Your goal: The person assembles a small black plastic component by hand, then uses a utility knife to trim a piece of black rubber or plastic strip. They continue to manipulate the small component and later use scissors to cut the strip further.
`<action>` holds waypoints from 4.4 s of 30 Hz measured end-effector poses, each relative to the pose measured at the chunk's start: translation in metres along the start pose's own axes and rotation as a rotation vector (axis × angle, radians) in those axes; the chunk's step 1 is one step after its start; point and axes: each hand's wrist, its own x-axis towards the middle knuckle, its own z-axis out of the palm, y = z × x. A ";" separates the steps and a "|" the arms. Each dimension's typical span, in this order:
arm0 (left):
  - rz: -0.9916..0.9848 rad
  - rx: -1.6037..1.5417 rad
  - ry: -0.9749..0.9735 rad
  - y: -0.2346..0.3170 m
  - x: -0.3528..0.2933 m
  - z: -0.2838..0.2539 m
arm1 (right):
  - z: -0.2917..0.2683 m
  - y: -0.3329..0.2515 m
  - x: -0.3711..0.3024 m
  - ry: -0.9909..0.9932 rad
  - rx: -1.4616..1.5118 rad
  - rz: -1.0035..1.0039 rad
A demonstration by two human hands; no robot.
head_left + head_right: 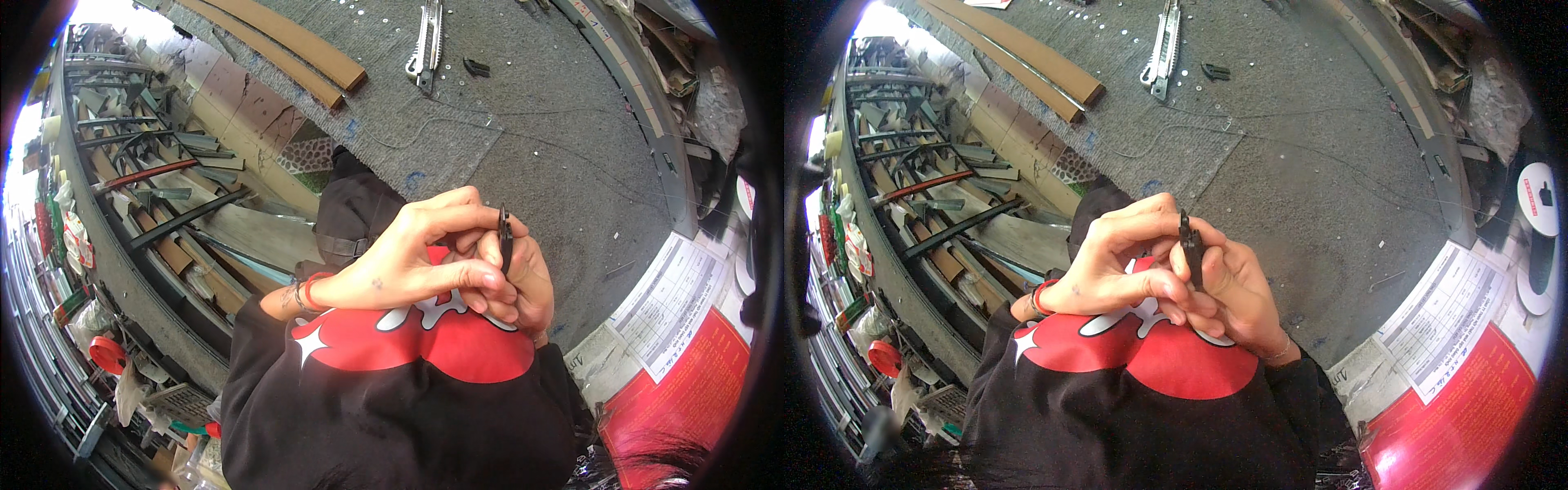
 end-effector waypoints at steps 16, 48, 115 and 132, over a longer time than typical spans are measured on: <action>-0.382 -0.847 0.016 -0.015 0.011 0.008 | -0.002 -0.007 0.003 -0.007 0.181 0.141; -0.203 -1.130 0.071 -0.057 0.005 0.021 | -0.010 0.006 0.013 -0.036 0.331 0.055; 0.196 0.624 0.099 -0.004 0.005 0.008 | -0.018 0.024 0.006 0.253 -0.225 -0.217; 0.175 0.566 0.037 -0.006 0.001 0.008 | -0.018 0.007 -0.002 0.268 -0.579 -0.297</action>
